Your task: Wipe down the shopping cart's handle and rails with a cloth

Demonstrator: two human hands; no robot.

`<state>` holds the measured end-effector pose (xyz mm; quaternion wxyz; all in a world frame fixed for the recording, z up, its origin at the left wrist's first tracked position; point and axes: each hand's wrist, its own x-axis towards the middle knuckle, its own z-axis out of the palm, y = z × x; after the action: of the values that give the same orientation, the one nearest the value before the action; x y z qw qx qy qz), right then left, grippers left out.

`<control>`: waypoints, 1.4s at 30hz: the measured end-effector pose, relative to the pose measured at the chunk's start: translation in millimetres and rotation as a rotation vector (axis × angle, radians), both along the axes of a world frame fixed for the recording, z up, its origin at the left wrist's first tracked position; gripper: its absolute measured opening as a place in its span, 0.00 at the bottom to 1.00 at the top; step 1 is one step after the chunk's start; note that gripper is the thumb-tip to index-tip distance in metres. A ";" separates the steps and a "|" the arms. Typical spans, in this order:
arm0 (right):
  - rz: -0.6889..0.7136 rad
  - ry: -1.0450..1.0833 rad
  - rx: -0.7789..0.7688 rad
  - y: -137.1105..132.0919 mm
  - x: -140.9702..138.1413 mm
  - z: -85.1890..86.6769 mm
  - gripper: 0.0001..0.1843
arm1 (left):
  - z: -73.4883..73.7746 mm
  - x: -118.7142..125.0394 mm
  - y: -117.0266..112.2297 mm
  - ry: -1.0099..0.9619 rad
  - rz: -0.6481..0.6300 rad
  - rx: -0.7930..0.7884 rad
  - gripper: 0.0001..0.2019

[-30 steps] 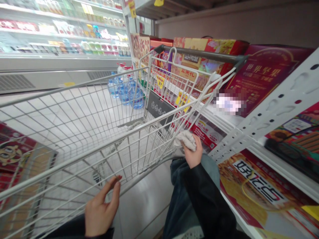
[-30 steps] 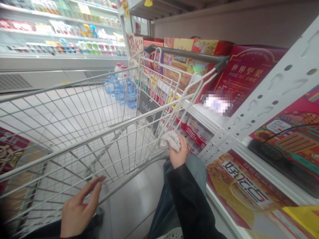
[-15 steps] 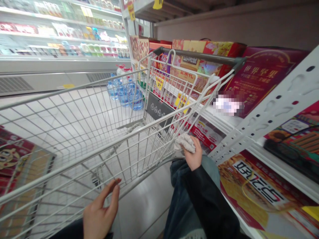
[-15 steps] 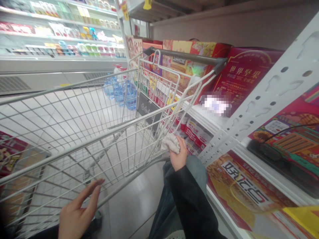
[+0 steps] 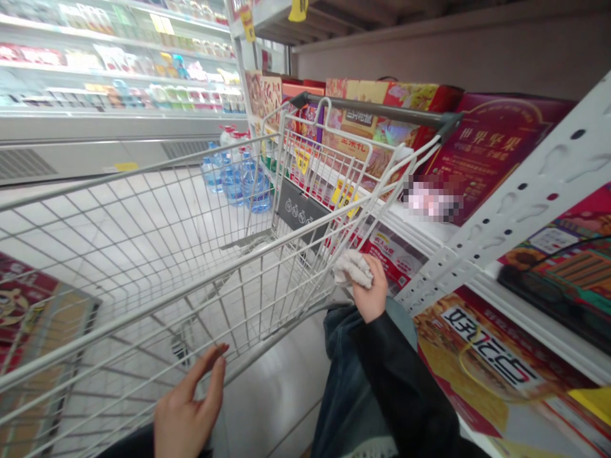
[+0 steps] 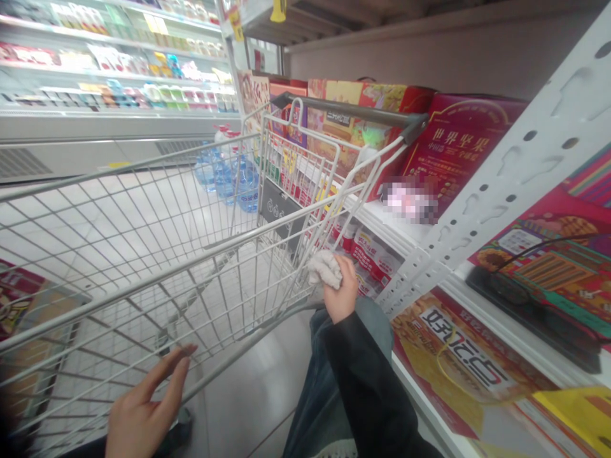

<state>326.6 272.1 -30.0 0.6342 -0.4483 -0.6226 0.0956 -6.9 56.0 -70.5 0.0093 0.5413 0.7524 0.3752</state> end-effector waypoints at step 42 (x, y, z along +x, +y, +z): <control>-0.071 -0.070 0.070 1.0 2.6 18.7 0.24 | 6.5 12.3 -7.3 -0.078 0.075 -0.029 0.17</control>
<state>329.2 273.1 -11.2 0.6303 -0.4507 -0.6312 0.0353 5.5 48.7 -64.0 0.0324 0.4975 0.7766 0.3852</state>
